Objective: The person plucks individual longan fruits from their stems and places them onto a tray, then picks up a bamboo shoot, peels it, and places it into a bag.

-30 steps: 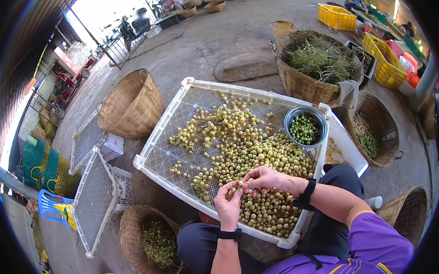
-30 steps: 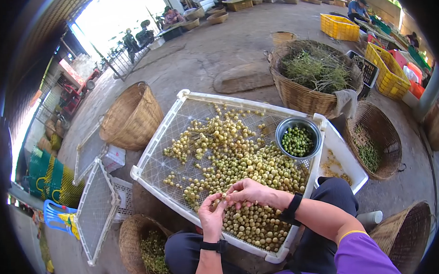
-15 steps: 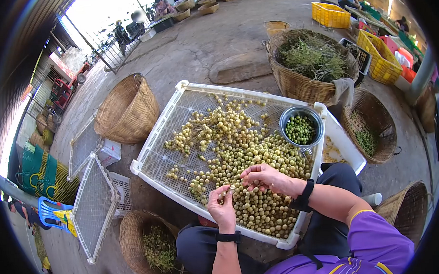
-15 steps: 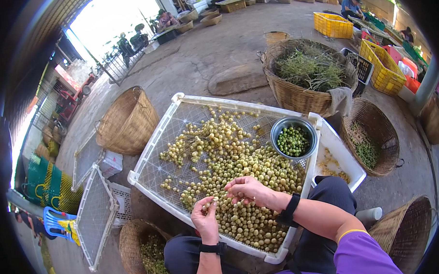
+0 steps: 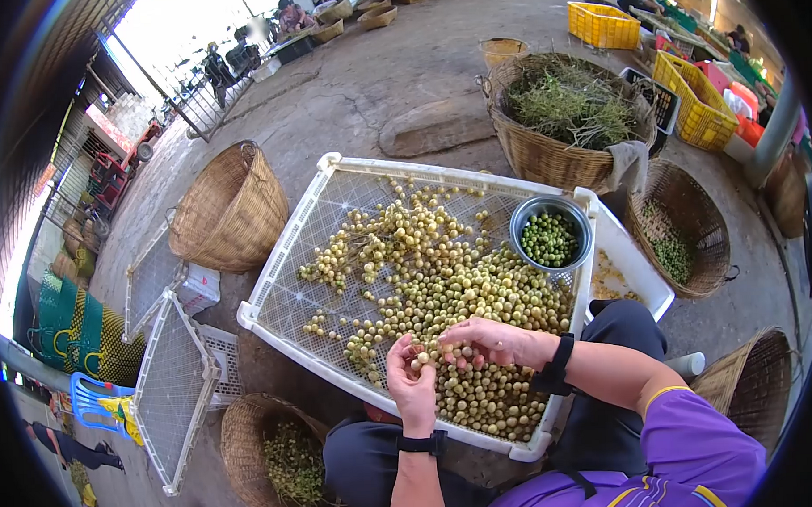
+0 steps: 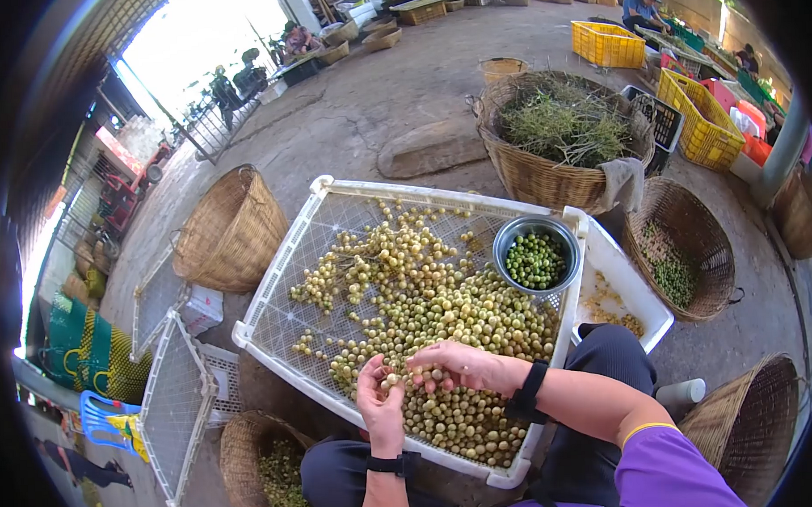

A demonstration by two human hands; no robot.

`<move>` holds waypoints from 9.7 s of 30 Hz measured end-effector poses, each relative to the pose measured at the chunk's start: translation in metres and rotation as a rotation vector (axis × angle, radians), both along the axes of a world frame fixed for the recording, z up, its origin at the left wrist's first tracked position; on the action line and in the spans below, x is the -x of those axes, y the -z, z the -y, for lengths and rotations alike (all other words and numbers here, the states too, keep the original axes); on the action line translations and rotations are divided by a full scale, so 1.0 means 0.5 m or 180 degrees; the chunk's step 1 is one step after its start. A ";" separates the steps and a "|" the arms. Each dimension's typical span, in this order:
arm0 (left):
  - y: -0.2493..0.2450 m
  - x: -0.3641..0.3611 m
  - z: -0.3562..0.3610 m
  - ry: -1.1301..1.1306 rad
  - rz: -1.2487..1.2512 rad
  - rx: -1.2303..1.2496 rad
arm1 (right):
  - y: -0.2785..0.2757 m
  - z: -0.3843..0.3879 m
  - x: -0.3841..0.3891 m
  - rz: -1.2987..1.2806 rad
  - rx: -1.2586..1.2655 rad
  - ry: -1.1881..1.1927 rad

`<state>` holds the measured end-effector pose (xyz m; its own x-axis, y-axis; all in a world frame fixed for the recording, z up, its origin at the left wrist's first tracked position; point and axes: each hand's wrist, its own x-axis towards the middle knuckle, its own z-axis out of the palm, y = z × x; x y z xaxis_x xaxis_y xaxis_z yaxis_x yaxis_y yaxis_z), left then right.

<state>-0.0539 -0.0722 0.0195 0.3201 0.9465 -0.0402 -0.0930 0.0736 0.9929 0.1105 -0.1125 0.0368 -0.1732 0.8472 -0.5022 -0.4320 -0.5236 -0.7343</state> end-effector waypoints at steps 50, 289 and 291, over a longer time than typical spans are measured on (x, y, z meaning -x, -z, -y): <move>-0.013 -0.016 0.026 0.0037 -0.0990 -0.1129 | 0.017 0.014 0.030 0.0392 -0.0052 -0.0249; -0.060 0.033 -0.020 0.1029 0.0306 0.2198 | -0.004 0.025 -0.027 0.0093 -0.0510 0.0030; -0.061 0.029 -0.018 0.1011 0.0208 0.2202 | -0.001 0.025 -0.030 0.0241 -0.0483 0.0125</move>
<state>-0.0683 -0.0630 0.0499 0.5949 0.5746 -0.5621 -0.0204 0.7098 0.7041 0.1256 -0.1249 0.0375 -0.1051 0.9196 -0.3785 -0.3903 -0.3882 -0.8348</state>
